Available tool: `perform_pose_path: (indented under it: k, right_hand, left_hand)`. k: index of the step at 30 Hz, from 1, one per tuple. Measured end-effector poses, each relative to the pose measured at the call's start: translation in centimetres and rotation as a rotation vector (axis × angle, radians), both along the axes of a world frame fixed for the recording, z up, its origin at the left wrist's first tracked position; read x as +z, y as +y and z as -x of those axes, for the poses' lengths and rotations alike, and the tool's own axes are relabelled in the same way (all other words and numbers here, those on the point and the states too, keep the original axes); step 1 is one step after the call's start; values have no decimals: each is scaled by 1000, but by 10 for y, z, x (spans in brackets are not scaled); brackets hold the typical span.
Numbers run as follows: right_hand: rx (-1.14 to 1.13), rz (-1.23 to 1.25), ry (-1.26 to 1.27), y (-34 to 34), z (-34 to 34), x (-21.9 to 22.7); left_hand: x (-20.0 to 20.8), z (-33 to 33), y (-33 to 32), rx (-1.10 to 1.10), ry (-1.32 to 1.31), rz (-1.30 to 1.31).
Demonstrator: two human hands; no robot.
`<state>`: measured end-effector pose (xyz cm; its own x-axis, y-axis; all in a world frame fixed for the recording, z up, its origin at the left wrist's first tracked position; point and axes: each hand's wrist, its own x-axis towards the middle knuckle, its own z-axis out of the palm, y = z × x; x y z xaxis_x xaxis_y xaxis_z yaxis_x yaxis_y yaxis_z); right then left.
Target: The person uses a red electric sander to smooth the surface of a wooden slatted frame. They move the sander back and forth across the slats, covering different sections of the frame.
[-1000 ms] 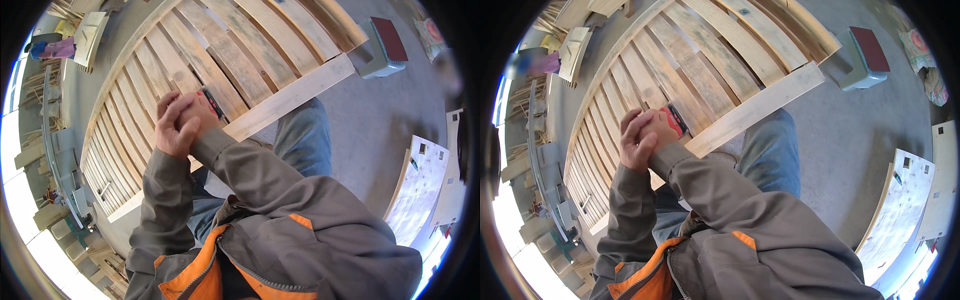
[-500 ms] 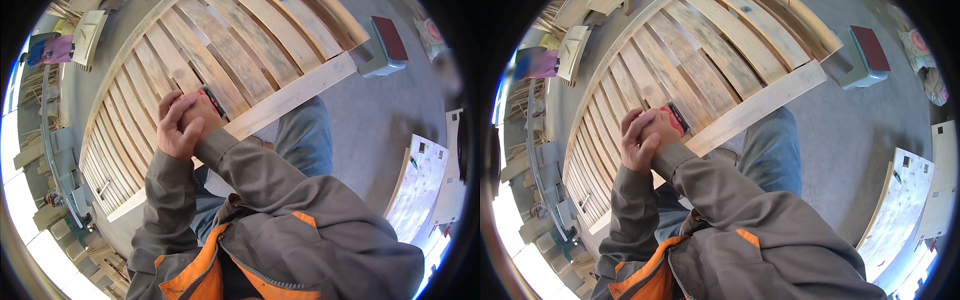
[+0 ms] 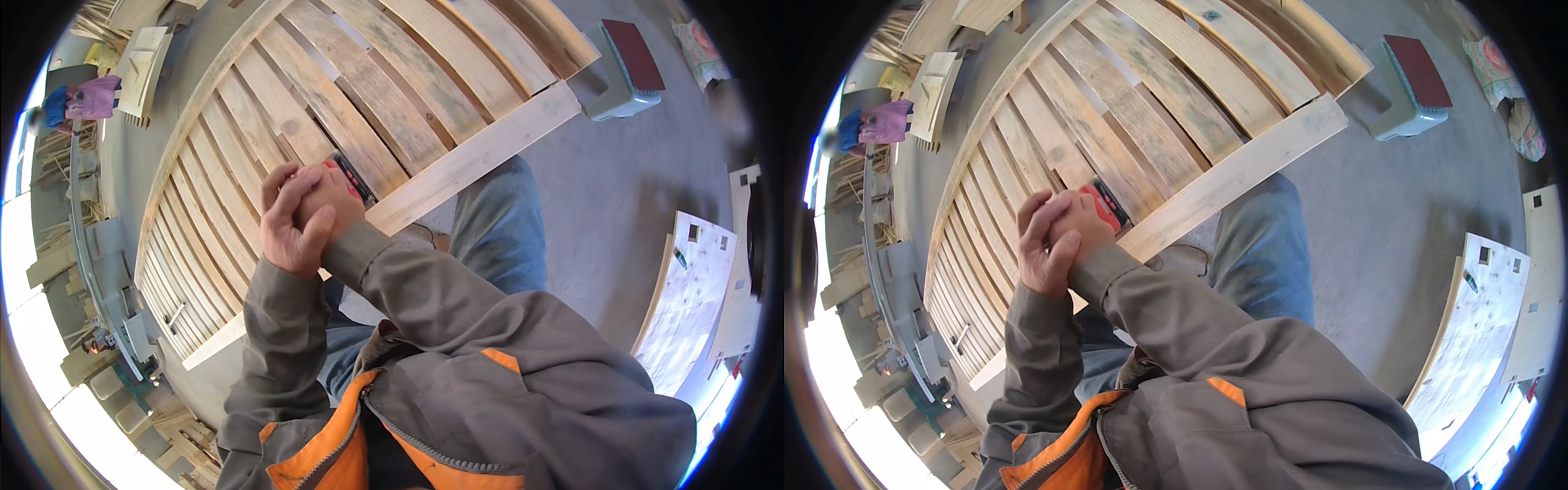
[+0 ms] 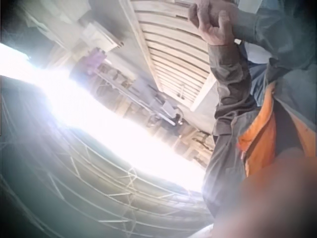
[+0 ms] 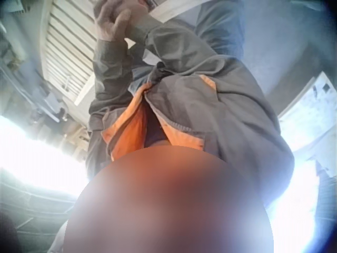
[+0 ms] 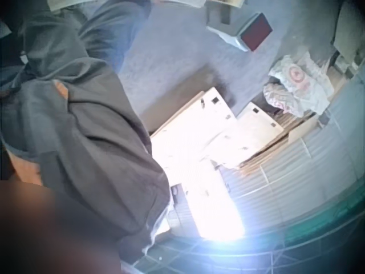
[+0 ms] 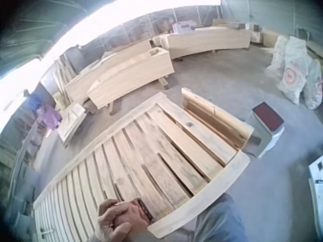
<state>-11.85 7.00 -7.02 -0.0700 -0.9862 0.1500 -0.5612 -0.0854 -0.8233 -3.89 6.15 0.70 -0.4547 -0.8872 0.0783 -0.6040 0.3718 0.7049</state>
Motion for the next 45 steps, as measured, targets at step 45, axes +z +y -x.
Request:
perform_pose_path:
  k: [45]
  right_hand:
    - [56,3,41,-93,-14,14]
  left_hand:
    - [-7,-29,-94,40,27,25]
